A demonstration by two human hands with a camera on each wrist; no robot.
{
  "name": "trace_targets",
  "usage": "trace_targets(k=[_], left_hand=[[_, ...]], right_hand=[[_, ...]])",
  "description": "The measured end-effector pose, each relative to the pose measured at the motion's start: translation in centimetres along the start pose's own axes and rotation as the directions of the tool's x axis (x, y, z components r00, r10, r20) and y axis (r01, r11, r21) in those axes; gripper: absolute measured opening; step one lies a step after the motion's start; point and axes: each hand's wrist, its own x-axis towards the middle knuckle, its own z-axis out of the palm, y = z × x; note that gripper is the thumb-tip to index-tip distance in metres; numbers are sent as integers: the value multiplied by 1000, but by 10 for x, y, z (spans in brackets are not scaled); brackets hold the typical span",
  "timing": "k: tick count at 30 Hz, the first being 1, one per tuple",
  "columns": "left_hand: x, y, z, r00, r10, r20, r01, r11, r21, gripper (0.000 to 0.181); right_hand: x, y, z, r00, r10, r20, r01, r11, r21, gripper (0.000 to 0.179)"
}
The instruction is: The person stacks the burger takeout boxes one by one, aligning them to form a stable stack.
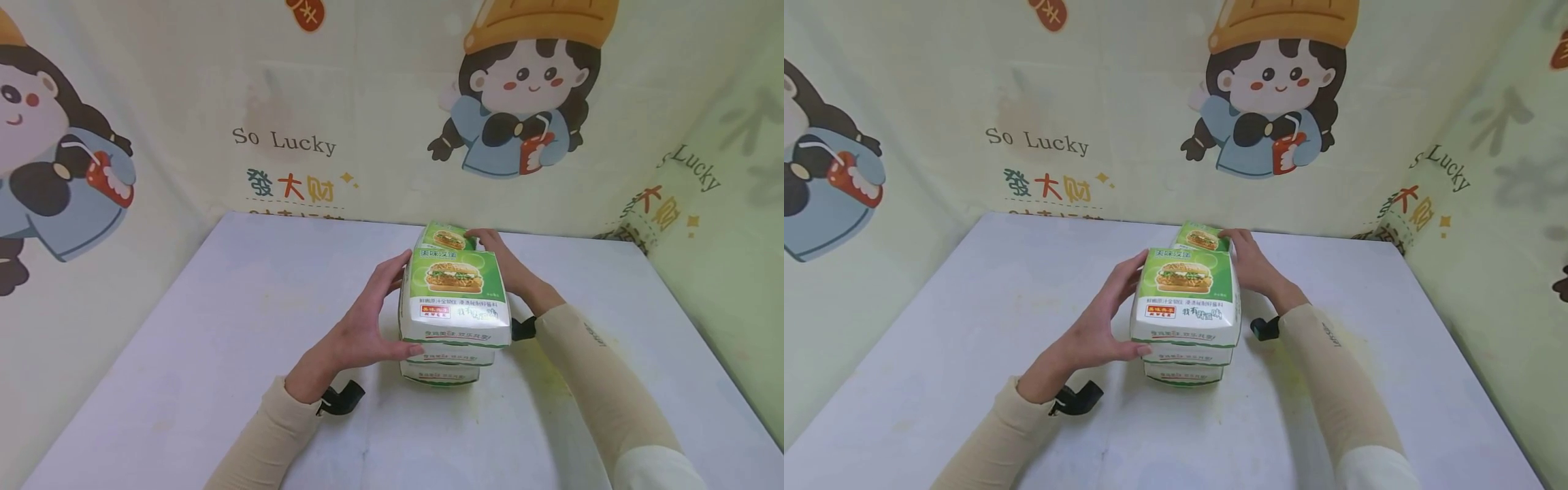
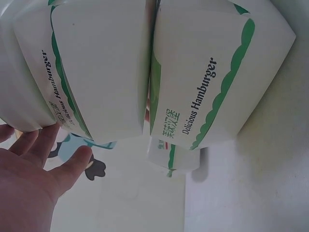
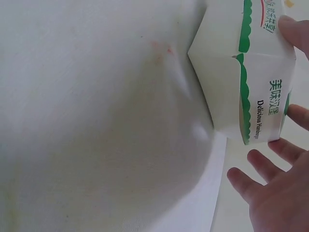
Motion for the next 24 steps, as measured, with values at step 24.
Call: trace_targets(k=[24], left_hand=[[-2,-3,-1,999,38,0,-38,999,-28,111]], right_hand=[[-11,0,0,997,-9,-83,9,1000,-4,79]])
